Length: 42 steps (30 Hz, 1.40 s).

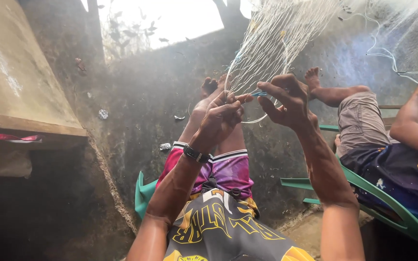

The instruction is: Repairing a fishing net by tying knots using a netting needle.

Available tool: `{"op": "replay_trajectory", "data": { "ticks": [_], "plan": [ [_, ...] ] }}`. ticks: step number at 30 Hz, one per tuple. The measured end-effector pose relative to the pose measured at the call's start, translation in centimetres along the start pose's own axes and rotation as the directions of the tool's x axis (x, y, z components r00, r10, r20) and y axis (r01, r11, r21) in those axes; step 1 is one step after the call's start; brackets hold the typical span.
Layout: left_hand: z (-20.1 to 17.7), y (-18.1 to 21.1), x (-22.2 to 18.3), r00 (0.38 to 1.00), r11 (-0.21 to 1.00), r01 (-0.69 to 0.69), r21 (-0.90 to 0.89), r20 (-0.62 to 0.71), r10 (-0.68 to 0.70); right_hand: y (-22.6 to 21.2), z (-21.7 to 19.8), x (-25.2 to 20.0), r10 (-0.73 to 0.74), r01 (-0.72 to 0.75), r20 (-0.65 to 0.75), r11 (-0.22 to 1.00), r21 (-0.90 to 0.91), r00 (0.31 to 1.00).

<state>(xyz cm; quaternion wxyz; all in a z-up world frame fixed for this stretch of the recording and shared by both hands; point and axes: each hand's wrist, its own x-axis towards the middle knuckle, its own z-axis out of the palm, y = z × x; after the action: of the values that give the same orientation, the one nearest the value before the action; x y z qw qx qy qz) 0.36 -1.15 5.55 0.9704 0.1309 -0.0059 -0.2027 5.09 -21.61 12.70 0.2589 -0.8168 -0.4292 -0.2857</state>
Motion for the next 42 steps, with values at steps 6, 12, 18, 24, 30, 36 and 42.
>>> {"op": "replay_trajectory", "data": {
  "ticks": [6,12,18,24,30,36,42],
  "plan": [
    [-2.6,0.0,1.0,0.992,0.997,-0.077,-0.02,-0.102,0.074,-2.3,-2.5,-0.7,0.107,-0.094,0.025,0.943,-0.318,0.994],
    [0.0,3.0,0.7,0.989,0.994,-0.112,-0.02,-0.095,0.109,-2.9,-2.3,-7.0,0.534,-0.536,-0.06,0.843,-0.045,0.844],
    [-1.9,1.5,1.1,0.968,0.995,-0.067,-0.077,-0.247,0.047,-3.8,-3.1,-14.3,0.967,-0.252,-0.2,0.235,0.939,0.157],
    [-3.0,0.0,1.8,0.947,0.98,-0.193,0.044,-0.253,0.198,-5.5,-1.8,-17.8,0.985,-0.229,-0.138,0.158,0.961,0.1],
    [-3.1,-1.3,1.5,0.933,0.978,-0.199,0.067,-0.292,0.21,-7.0,-0.7,-20.5,0.986,-0.037,-0.094,0.1,0.994,0.134],
    [-4.6,-2.0,2.2,0.925,0.978,-0.192,0.078,-0.319,0.207,-6.1,-4.7,-20.7,0.959,0.153,-0.214,0.186,0.97,0.187],
    [-4.2,-1.7,2.1,0.962,0.982,-0.187,-0.021,-0.208,0.179,-8.4,-5.7,-8.9,0.714,-0.317,-0.435,0.659,0.682,0.549]
  ]
}}
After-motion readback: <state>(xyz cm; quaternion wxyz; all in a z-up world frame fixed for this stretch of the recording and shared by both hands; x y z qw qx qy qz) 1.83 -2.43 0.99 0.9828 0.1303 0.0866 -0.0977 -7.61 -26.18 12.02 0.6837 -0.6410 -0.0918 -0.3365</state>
